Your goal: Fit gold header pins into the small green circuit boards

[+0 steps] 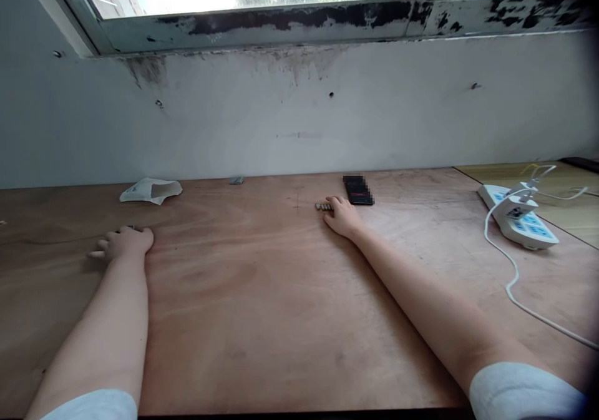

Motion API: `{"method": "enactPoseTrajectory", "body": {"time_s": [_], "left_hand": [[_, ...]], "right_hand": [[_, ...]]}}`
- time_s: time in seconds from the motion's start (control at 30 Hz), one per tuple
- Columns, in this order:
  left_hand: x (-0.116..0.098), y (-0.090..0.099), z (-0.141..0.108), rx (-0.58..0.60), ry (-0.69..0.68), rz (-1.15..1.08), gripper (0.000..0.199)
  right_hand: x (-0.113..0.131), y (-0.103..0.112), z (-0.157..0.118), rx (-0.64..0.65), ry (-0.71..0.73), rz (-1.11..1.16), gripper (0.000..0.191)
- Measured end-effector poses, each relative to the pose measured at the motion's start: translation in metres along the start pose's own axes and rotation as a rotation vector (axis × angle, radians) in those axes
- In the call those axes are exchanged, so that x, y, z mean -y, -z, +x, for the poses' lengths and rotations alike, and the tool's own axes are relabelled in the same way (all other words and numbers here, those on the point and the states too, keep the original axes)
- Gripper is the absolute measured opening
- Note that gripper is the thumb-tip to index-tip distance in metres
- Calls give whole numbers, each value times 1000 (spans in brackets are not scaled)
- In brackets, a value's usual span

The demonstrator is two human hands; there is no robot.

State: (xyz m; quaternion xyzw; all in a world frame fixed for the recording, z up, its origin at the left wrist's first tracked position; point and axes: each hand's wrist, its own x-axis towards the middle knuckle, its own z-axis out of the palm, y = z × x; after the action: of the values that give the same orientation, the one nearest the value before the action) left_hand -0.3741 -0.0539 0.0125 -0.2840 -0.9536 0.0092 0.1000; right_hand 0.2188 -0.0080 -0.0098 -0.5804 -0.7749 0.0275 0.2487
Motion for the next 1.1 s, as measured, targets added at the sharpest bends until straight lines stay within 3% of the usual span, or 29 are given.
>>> {"method": "enactPoseTrajectory", "body": {"time_s": [0.07,0.13,0.23,0.47,0.6,0.73,0.87,0.97,1.1], "left_hand": [[-9,3,-9,37,45,-33,56],[-22,7,-24,25,-30,-62,55],[-53,17,-62,-33,-257,-102,55],[-128,45,-180,-204,-799,-242,40],[-148,56,-241,-213,-1051,-357,35],[-157,65,-291,-195,-1216,-452,30],[-163,70,-314,-174,-1291,-505,32],[-170,68,-312,-148,-1290,-549,43],[-178,63,-302,-61,-1347,-586,35]], "right_hand": [[0,-2,1,15,43,1,53],[1,-3,0,33,82,-2,53],[2,-5,-1,71,132,-30,48],[4,-8,0,148,203,-99,48],[5,-8,0,148,202,-122,48],[8,-8,-1,101,201,-159,45],[12,-5,-4,69,264,-163,42],[14,-4,-4,66,302,-134,40],[14,0,-4,62,341,-69,36]]}}
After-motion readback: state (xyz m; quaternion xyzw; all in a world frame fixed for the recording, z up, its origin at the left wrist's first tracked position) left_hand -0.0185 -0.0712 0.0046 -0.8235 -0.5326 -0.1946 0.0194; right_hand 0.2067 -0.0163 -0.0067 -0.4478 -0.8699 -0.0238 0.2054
